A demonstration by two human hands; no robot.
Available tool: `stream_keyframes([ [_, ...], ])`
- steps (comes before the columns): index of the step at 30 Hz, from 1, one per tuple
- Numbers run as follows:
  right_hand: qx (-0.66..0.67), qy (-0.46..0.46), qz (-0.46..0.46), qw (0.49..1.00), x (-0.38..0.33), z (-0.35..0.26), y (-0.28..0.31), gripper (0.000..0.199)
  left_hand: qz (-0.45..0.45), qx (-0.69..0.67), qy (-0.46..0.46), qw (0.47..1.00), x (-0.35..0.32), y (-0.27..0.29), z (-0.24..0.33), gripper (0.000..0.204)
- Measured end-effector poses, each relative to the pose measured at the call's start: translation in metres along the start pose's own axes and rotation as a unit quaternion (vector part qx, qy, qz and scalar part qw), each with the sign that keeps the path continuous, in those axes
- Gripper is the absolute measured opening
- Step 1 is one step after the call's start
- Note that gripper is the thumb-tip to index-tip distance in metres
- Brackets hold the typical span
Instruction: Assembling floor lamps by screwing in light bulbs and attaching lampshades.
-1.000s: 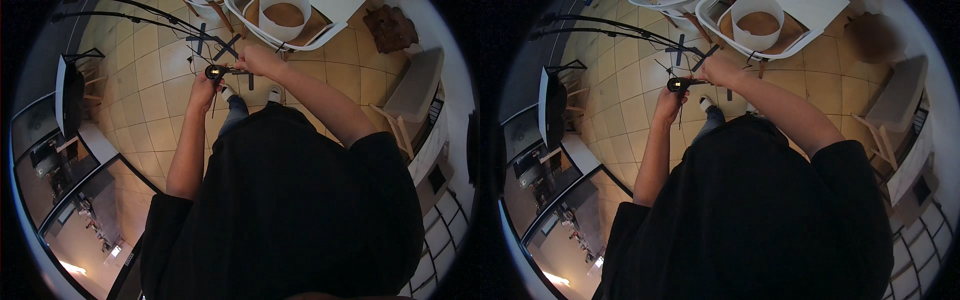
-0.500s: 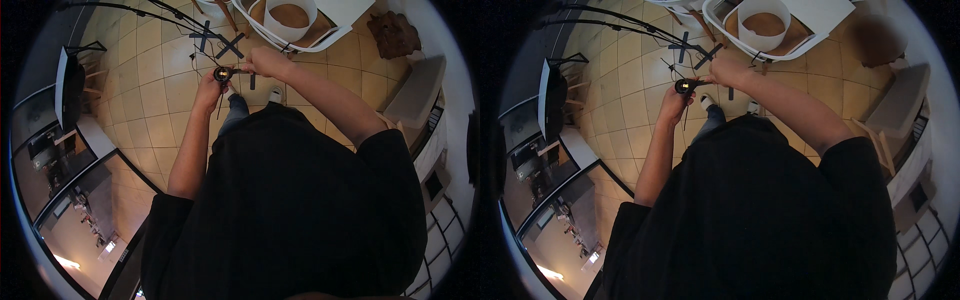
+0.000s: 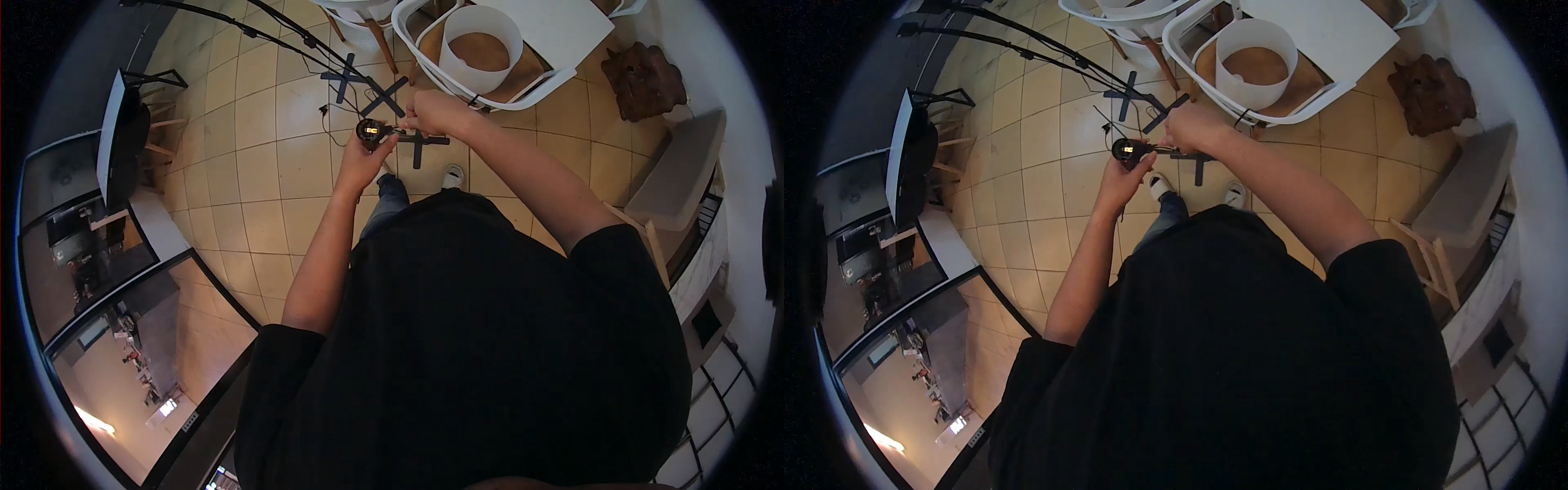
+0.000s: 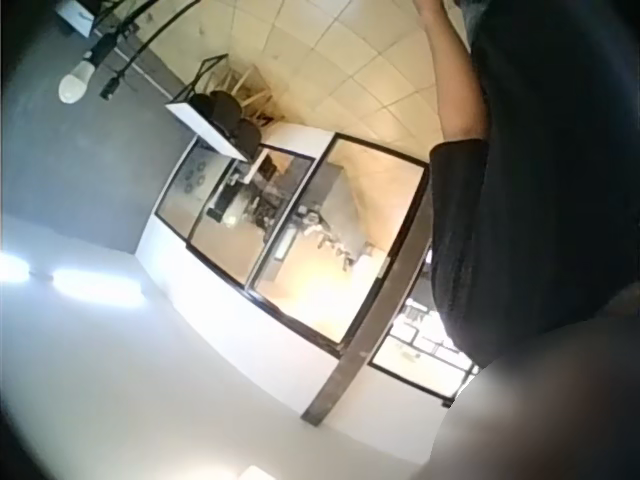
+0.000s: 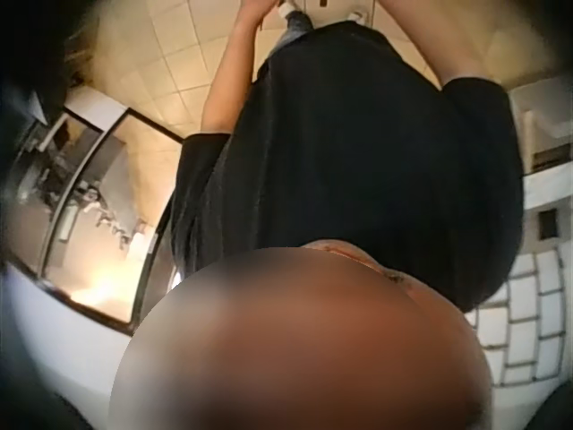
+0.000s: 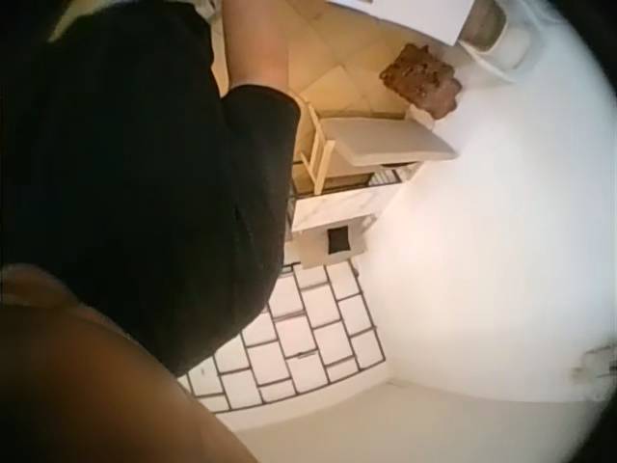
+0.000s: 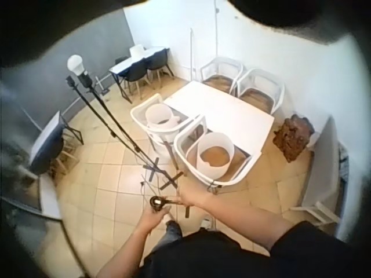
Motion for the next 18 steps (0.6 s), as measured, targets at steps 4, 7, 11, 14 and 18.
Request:
stream_keyframes([
  [4, -0.020, 0.024, 0.052, 0.998, 0.002, -0.010, 0.003, 0.033, 0.092, 0.086, -0.062, 0.990, 0.002, 0.005, 0.010, 0.029],
  [7, -0.012, 0.028, 0.061, 0.998, -0.001, -0.014, 0.008, 0.032, 0.122, 0.158, -0.077, 0.977, -0.001, 0.007, 0.022, 0.030],
  [11, 0.104, -0.008, 0.002, 0.995, -0.005, -0.011, 0.005, 0.028, 0.213, 0.225, -0.067, 0.948, -0.024, 0.008, 0.047, 0.037],
  [14, 0.148, -0.021, -0.028, 0.988, -0.005, -0.017, -0.001, 0.029, 0.175, 0.269, 0.026, 0.947, -0.018, 0.005, 0.030, 0.043],
  [18, 0.210, -0.051, -0.013, 0.976, 0.001, -0.016, -0.007, 0.033, 0.144, 0.265, 0.031, 0.953, -0.016, 0.004, 0.036, 0.048],
])
Point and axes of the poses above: each hand's wrist, its own x-axis towards the middle knuckle, its own y-axis out of the back of the hand, z = x × y, the point moved 9 cm from there along x, towards the middle knuckle, and after that the axes turned 14 degrees about y, right-handed, at the moved point
